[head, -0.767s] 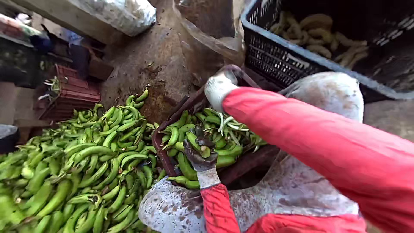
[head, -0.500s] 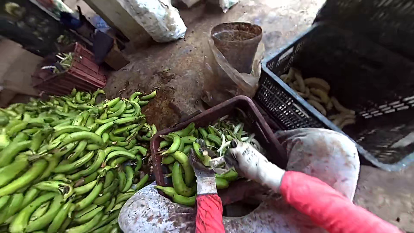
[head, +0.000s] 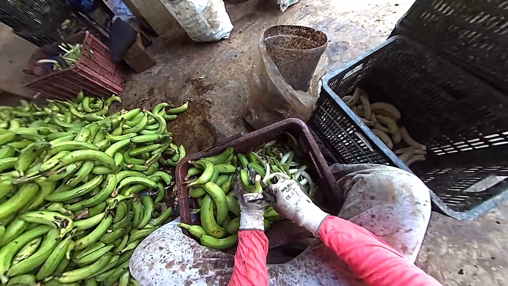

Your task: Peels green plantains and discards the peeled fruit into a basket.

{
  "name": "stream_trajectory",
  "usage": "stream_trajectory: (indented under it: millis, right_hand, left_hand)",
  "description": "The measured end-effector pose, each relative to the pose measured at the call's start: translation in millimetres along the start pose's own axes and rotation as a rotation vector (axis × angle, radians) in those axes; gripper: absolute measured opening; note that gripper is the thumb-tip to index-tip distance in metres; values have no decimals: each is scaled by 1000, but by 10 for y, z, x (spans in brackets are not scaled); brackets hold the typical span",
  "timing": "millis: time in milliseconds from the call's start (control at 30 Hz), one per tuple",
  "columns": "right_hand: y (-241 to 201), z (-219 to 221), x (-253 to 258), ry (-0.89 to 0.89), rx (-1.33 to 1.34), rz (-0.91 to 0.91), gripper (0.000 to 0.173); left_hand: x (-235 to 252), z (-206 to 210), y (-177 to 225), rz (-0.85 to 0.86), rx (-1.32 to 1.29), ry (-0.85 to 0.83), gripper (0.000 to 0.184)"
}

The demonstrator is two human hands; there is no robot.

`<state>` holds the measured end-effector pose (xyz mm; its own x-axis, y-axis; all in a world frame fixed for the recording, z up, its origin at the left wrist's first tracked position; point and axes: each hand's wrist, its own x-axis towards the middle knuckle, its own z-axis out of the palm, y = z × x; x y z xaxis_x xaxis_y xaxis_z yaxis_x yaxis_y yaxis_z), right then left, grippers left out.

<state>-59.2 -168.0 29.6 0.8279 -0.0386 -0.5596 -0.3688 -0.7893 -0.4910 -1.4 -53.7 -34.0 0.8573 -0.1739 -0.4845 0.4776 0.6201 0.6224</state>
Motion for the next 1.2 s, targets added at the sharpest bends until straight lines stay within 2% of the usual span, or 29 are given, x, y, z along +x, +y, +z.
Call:
stream_trajectory:
  millis: [67, 133, 200, 267, 333, 433, 467, 533, 600, 667, 733, 800, 867, 900, 967, 1033, 1067, 1133, 1200]
  right_hand:
    - [136, -28, 90, -40, 25, 121, 32]
    - [212, -121, 138, -108, 20, 183, 33]
    - [195, -143, 106, -120, 30, 136, 30]
    - [183, -139, 42, -121, 146, 52, 22]
    - [164, -133, 0, -137, 402, 0, 20]
    - [78, -242, -135, -125, 1009, 2, 29]
    - [47, -282, -171, -127, 1156, 33, 33]
    - [24, -288, -164, -130, 1238, 67, 38]
    - [-3, -227, -133, -121, 1229, 113, 32]
    - [-36, -203, -152, -92, 1215, 139, 28]
    - [-59, -284, -234, 41, 1258, 126, 23]
    - [-33, -504, -330, 326, 1302, 89, 21]
    - [158, -741, -289, 631, 1233, 65, 21]
    - [253, -844, -268, 685, 1097, 77, 23]
    - [283, -974, -290, 534, 760, 107, 33]
    - [164, -928, -297, 231, 392, 127, 51]
    - [103, -823, -274, 125, 229, 118, 52]
    - [0, -589, -208, 56, 9, 12, 33]
    - [-110, -435, -171, 48, -89, -98, 26]
  left_hand:
    - [-77, 35, 24, -110, 44, 144, 45]
    - [-122, 23, 42, -128, 53, 156, 52]
    - [-158, 11, 96, -127, 47, 143, 51]
    - [-136, -14, 164, -113, 28, 61, 53]
    - [-68, -18, 263, -98, -62, -73, 58]
    - [-44, -21, 409, -89, -137, -265, 51]
    - [-78, 1, 435, -99, -80, -295, 46]
    - [-199, 122, 444, -64, 226, -247, 35]
    - [-311, 176, 376, 125, 623, -191, 45]
    - [-364, 196, 298, 302, 786, -187, 45]
    - [-407, 180, 310, 289, 808, -196, 40]
    - [-393, 70, 370, 213, 784, -188, 37]
    - [-322, -175, 457, 151, 754, -109, 36]
    - [-283, -302, 505, 126, 712, -35, 35]
    - [-241, -384, 617, 43, 525, 21, 37]
    - [-238, -303, 665, -11, 301, -73, 51]
    - [-249, -234, 668, -13, 243, -137, 55]
    - [-293, -40, 646, 37, 211, -222, 52]
    - [-336, 118, 613, 63, 159, -319, 46]
